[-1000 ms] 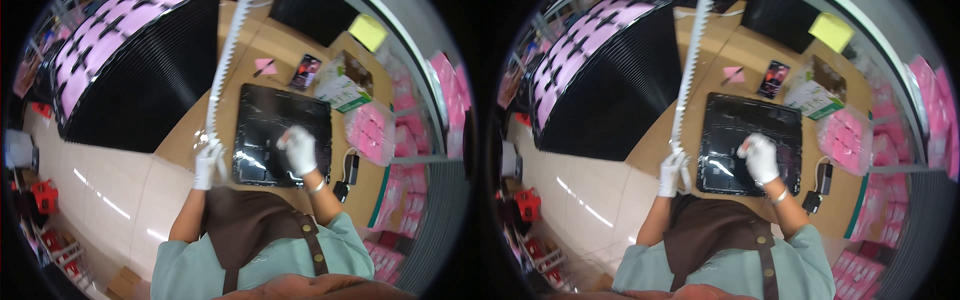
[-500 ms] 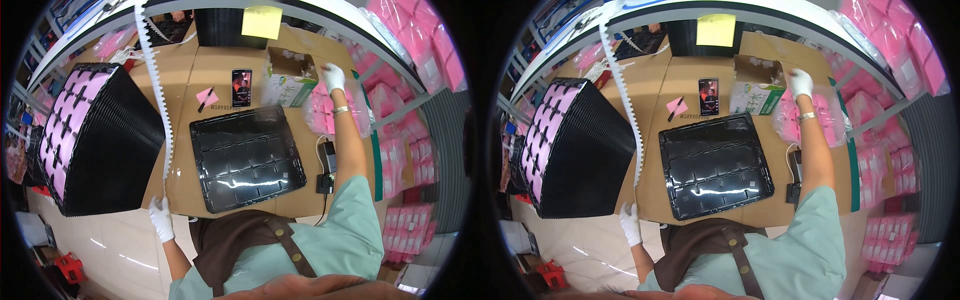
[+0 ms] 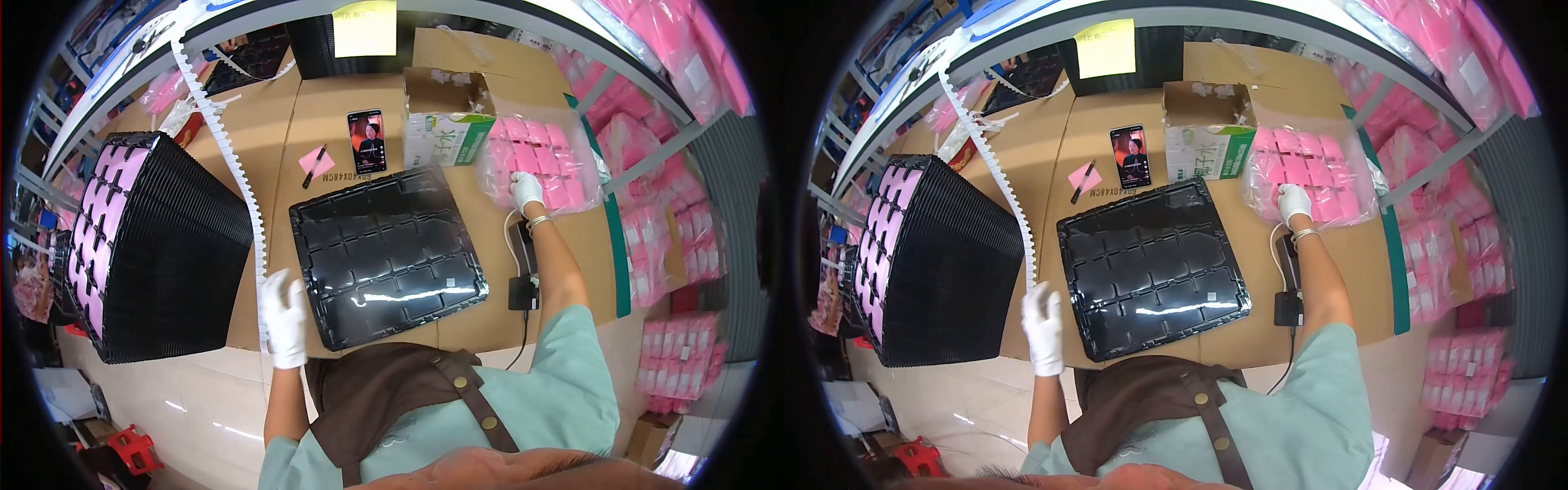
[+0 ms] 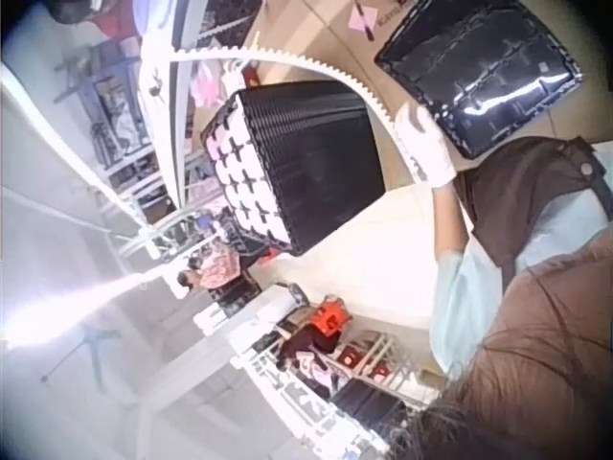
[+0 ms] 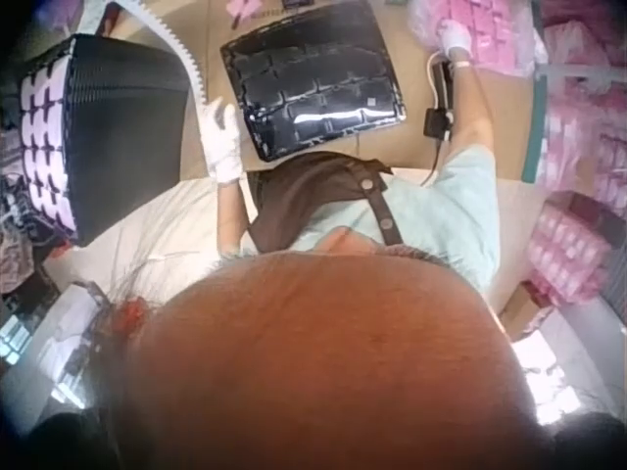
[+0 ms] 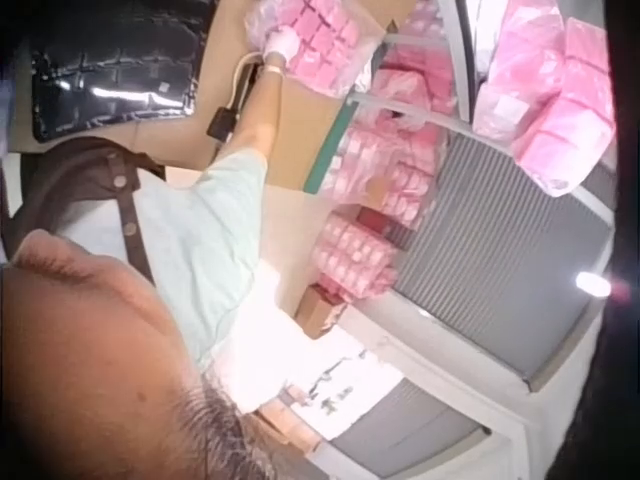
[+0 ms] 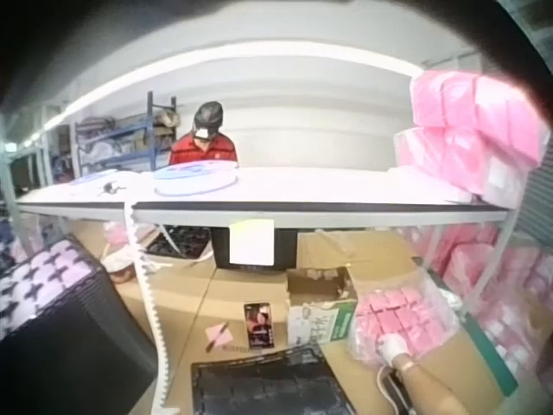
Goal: The person applies adhesive stickers to black plastic trays and inserts pink foam inserts into them by hand.
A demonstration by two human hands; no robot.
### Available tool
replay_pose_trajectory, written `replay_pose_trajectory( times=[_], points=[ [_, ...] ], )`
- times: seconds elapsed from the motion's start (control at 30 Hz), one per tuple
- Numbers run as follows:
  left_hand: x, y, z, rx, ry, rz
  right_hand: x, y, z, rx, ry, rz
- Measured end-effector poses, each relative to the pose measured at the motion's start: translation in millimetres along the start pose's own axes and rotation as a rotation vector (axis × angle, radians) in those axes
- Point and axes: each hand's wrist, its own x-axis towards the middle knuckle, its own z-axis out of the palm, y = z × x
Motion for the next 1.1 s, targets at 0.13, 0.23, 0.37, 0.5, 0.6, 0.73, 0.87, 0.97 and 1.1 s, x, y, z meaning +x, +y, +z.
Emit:
replay_pose_trajectory(
  times=[0.13, 0.23, 0.37, 0.5, 0.6, 0.73, 0.87, 0.97, 1.1],
  points=[
    [2.9, 44.5, 60.8, -0.31, -0.485, 0.024, 5.8, 21.9, -18.9, 0.279, 0.237, -0.064],
    [3.8, 72.7, 111.4, -0.65, -0.867, -0.158, -26.1, -16.1, -83.6, 0.317, 0.318, -0.071],
    [13.4, 137.5, 175.0, -0.801, -1.155, -0.095, -89.2, -48.2, -122.2, 0.602, 0.293, -0.144],
    [27.9, 194.9, 207.8, -1.207, -1.316, -0.751, -154.1, -97.6, -123.9, 0.432, 0.319, -0.501],
    [37.4, 189.6, 199.2, -1.169, -1.176, -0.542, -175.3, -107.0, -124.9, 0.519, 0.18, -0.572],
    [65.8, 175.3, 125.6, -1.243, -1.045, -0.57, -147.7, -36.9, -106.7, 1.01, 0.3, -0.013],
    [87.8, 144.0, 58.5, -1.112, -0.947, -0.496, -142.1, -66.3, -46.5, 1.954, -0.395, 0.102],
    [94.3, 115.8, 19.4, -0.94, -0.794, -0.473, -151.2, -106.9, -22.3, 1.956, -0.723, 0.178],
    [84.6, 69.9, -3.1, -0.834, -0.665, -0.488, -149.4, -152.0, -23.1, 1.819, -0.652, 0.176]
  ],
)
